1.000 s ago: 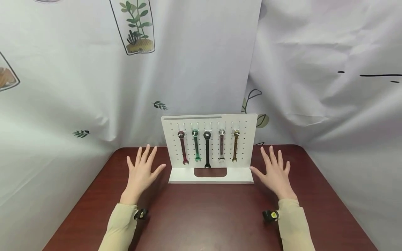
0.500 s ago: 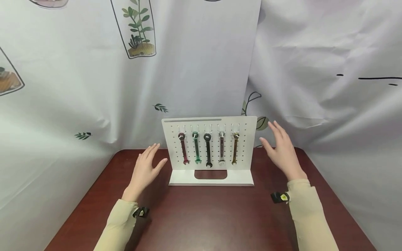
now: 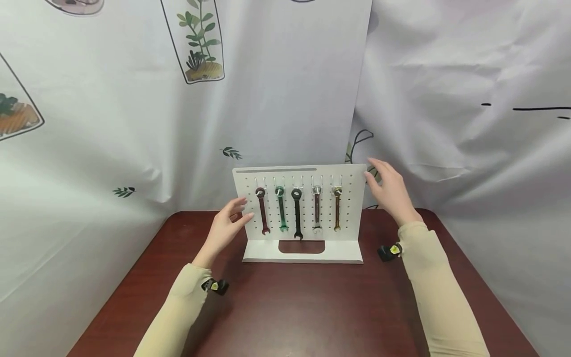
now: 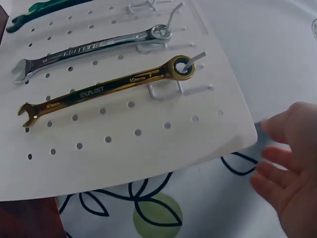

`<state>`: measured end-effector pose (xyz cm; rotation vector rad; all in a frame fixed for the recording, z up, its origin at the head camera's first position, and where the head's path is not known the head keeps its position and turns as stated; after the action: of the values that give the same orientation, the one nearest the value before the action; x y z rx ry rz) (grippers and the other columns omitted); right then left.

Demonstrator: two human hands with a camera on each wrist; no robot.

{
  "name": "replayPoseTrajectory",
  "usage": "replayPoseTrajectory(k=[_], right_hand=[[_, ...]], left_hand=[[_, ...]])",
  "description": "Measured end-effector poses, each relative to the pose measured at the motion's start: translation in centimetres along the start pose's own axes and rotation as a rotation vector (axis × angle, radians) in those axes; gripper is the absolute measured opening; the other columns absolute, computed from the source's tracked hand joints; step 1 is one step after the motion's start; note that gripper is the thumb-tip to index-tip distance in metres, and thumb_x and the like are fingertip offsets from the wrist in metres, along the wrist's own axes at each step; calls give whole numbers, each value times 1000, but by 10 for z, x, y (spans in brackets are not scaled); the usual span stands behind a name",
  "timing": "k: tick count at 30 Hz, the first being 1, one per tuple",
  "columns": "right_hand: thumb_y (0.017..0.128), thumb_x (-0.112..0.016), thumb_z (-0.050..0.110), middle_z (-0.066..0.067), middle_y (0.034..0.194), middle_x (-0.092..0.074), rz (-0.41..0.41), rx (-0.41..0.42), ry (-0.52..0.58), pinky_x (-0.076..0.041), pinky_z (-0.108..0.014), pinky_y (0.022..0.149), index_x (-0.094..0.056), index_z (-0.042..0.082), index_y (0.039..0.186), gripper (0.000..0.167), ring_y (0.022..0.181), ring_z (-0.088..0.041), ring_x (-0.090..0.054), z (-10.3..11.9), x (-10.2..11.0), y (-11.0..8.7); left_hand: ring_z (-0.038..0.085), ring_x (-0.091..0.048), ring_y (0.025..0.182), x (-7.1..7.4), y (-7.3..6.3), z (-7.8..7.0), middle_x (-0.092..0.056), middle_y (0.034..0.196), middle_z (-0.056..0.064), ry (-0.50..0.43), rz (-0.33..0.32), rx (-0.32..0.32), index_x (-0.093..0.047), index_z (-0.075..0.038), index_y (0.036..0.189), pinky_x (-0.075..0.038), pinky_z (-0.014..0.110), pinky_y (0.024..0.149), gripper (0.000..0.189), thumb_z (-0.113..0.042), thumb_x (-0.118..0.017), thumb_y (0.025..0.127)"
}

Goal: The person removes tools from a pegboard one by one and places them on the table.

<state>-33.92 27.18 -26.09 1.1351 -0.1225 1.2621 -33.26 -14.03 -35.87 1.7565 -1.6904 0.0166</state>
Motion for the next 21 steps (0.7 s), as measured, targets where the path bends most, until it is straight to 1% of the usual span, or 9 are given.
replayPoseTrajectory(k=[3,5,9,12,15,19,21], right_hand=[[105,-53,15,-25,144,-49,38,24,-25,-45,-57,86,-48,0,147,45,111,-42,-54,5,-6,4],[105,-52,14,-25,141,-51,47,39,-38,-44,-54,83,-49,-2,146,44,106,-40,-54,8,-9,6],[104,-55,11,-27,137,-53,30,36,-41,-45,-55,86,-52,-6,141,41,107,-40,-56,9,-11,10],[103,-57,11,-27,133,-56,17,27,-34,-47,-58,89,-55,-7,138,39,109,-43,-58,7,-12,12],[102,-59,12,-26,130,-59,3,17,-27,-49,-58,90,-59,-6,135,37,110,-44,-60,5,-12,14],[100,-64,12,-24,123,-63,-34,18,-24,-51,-55,89,-63,-4,131,35,105,-40,-62,5,-11,17],[99,-66,12,-23,116,-65,-59,17,-25,-52,-53,87,-65,-4,129,33,100,-38,-63,5,-9,18]], left_hand=[[30,-58,125,-9,6,1,-59,139,9,-14,8,5,-55,-11,143,-44,51,106,57,-29,-75,93],[30,-59,123,-14,10,1,-60,138,9,-40,16,20,-55,-12,142,-45,51,106,56,-31,-75,93],[28,-59,123,-27,17,7,-61,136,8,-101,43,61,-55,-14,142,-45,47,106,56,-34,-75,93],[28,-60,121,-34,20,12,-63,132,11,-133,54,88,-56,-10,140,-48,44,104,55,-32,-75,93],[29,-61,118,-38,21,16,-65,126,14,-149,43,100,-59,-6,136,-49,44,101,51,-28,-75,93],[30,-63,114,-42,22,21,-67,123,14,-150,24,123,-62,-6,132,-51,45,97,46,-27,-75,93],[30,-64,111,-44,22,23,-67,120,13,-149,21,131,-63,-5,129,-53,46,94,42,-26,-74,94]])
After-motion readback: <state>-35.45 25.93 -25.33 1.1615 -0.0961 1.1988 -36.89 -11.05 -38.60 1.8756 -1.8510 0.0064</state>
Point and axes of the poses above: each hand's wrist, its own y-axis towards the middle knuckle, its own x-axis out of the back of the hand, z = x × y, the point moved 8 cm from there along y, towards the middle knuckle
